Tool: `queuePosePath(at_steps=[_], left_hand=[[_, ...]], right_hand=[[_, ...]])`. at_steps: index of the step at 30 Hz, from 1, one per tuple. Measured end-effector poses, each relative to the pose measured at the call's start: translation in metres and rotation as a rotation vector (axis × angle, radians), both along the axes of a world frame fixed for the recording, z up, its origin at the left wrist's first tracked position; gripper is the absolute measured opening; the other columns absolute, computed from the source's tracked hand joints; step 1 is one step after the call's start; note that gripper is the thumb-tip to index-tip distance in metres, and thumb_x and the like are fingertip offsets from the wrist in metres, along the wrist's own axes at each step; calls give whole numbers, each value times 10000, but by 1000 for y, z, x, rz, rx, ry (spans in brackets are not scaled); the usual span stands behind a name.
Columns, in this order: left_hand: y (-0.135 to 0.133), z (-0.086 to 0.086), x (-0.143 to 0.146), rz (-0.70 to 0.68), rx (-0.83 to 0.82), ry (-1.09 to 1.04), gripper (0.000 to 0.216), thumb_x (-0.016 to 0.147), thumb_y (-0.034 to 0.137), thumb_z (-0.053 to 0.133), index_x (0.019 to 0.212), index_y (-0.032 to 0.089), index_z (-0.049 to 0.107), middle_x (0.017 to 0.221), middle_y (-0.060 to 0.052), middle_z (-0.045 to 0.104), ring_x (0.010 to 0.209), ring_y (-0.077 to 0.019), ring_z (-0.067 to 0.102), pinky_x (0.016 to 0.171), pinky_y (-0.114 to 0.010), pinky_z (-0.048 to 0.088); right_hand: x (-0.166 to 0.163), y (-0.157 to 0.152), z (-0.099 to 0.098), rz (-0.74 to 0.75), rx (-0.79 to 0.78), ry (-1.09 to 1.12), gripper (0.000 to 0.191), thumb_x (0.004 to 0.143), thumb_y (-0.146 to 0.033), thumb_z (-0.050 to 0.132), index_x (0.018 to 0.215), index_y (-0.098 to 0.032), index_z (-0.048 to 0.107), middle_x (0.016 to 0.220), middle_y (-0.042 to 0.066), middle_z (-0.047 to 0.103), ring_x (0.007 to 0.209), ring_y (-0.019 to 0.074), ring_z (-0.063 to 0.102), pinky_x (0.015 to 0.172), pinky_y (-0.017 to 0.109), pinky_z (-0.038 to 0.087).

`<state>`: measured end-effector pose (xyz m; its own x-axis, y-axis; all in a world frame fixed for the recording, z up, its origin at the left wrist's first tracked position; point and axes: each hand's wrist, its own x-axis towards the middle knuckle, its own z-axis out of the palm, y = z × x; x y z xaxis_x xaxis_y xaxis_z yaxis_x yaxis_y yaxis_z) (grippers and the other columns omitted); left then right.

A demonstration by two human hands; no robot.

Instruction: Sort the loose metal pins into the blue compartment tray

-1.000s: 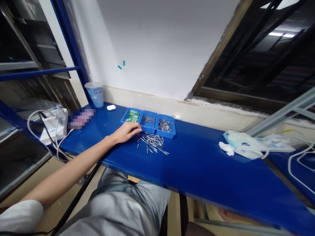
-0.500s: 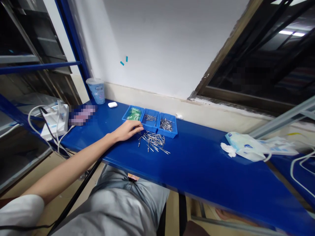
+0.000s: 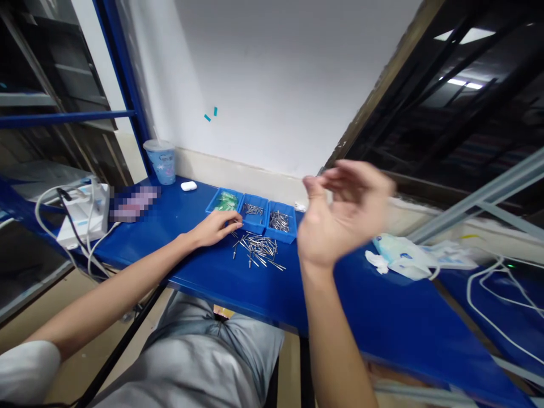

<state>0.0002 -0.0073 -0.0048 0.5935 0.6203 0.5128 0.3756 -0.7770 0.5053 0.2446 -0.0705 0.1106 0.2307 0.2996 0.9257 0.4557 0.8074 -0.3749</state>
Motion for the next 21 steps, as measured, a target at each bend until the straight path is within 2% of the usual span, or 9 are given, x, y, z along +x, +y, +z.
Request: queuePosePath(at_steps=[2, 3, 5, 7, 9, 16, 21], left_hand=[[4, 2, 0, 0, 13, -9, 213, 1076, 360, 536, 1053, 199, 674, 992, -66, 754, 892, -204, 689, 840, -339, 502], [6, 4, 1, 0, 24, -11, 205, 1072, 351, 545, 1046, 198, 678, 992, -67, 753, 892, -202, 686, 841, -339, 503], [11, 7, 1, 1, 51, -11, 193, 1064, 338, 563, 1036, 192, 685, 982, -66, 746, 876, -195, 677, 832, -335, 502], [17, 11, 3, 1, 83, -6, 187, 1060, 327, 572, 1035, 187, 693, 967, -62, 736, 857, -187, 664, 825, -332, 502], [23, 13, 5, 0, 123, -5, 184, 1058, 318, 577, 1037, 187, 704, 960, -62, 731, 860, -185, 659, 830, -334, 502], [30, 8, 12, 41, 173, -123, 179, 1046, 300, 619, 1024, 186, 755, 1004, -79, 768, 919, -190, 691, 860, -340, 527], [22, 1, 8, 51, 174, -160, 174, 1036, 316, 662, 1007, 189, 777, 947, -60, 781, 858, -172, 702, 833, -315, 545]], right_hand=[[-8, 21, -17, -33, -39, 44, 176, 1055, -397, 593, 1176, -271, 620, 943, 23, 636, 662, 137, 674, 614, 329, 586], [-10, 31, -27, -20, -118, -3, 197, 1078, -413, 523, 1135, -259, 633, 833, 5, 625, 566, 133, 635, 544, 322, 552], [-12, 48, -49, -14, -257, -248, 219, 1074, -386, 515, 1058, -236, 675, 795, 20, 678, 632, 163, 677, 646, 352, 571], [-12, 58, -69, -72, -308, -497, 231, 1059, -378, 540, 1002, -233, 710, 891, 54, 754, 745, 193, 703, 740, 374, 560], [-14, 60, -82, -110, -326, -613, 266, 1067, -381, 521, 1002, -230, 730, 917, 68, 775, 760, 205, 689, 755, 373, 534], [-19, 54, -99, -142, -300, -864, 308, 1096, -341, 478, 1052, -193, 744, 1011, 105, 774, 964, 272, 621, 870, 420, 474], [-24, 50, -108, -64, -278, -806, 264, 1089, -285, 499, 1020, -203, 740, 979, 96, 762, 926, 267, 591, 852, 428, 482]])
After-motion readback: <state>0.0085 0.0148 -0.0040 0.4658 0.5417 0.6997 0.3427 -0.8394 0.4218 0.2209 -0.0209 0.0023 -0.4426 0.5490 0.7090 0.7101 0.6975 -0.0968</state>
